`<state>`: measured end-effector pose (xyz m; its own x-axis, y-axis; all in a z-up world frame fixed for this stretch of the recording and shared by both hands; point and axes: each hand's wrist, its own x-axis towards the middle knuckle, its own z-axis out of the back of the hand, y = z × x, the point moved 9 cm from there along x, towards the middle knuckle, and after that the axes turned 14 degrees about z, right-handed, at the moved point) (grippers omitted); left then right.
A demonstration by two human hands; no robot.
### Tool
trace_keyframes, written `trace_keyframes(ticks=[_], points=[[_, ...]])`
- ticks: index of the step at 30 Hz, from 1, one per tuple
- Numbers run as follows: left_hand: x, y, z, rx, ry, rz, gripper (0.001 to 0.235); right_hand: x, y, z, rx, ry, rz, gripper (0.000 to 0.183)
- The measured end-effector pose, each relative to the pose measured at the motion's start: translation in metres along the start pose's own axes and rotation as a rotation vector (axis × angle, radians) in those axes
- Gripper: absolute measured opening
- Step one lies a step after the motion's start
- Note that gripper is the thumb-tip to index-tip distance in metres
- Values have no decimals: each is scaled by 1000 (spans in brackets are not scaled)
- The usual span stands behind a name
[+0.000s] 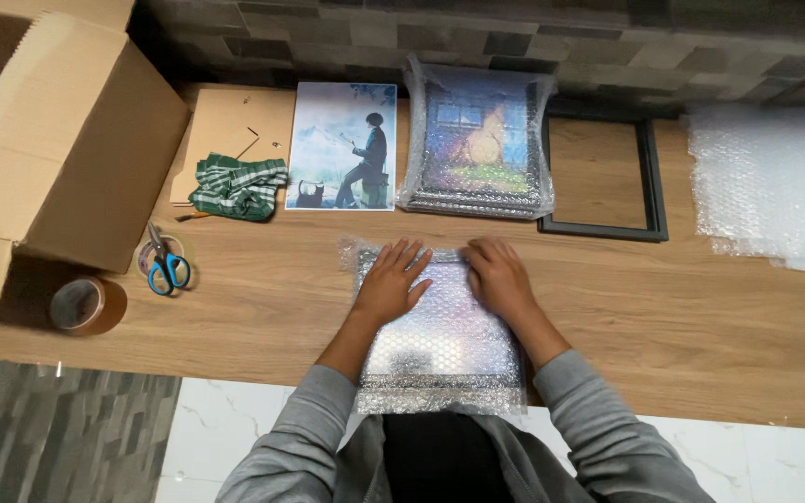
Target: The person wraps a picture frame in bubble wrap and secures it by hand.
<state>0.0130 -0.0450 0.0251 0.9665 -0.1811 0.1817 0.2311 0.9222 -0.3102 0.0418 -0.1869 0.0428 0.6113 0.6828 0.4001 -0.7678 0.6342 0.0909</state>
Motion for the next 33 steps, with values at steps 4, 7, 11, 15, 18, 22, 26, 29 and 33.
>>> trace_keyframes(ticks=[4,7,11,15,18,22,26,29,33], points=[[0,-2,-3,41,-46,-22,46,16,12,-26,172,17,91,21],[-1,-2,-4,27,-88,-37,45,25,22,-16,207,48,112,23],[-3,1,-12,28,-145,-61,43,21,20,-21,206,41,105,19],[-2,3,-16,48,-158,-92,42,20,18,-25,166,51,116,20],[5,4,-12,47,-130,-109,41,22,16,-26,143,44,121,21],[10,5,-13,69,-87,-106,41,21,11,-36,123,29,105,23],[8,1,-15,88,-64,-66,41,17,11,-42,141,20,71,25],[4,-4,-6,93,-66,-15,40,16,13,-43,126,31,50,25],[-1,-6,0,71,11,30,44,17,15,-35,105,-11,41,29]])
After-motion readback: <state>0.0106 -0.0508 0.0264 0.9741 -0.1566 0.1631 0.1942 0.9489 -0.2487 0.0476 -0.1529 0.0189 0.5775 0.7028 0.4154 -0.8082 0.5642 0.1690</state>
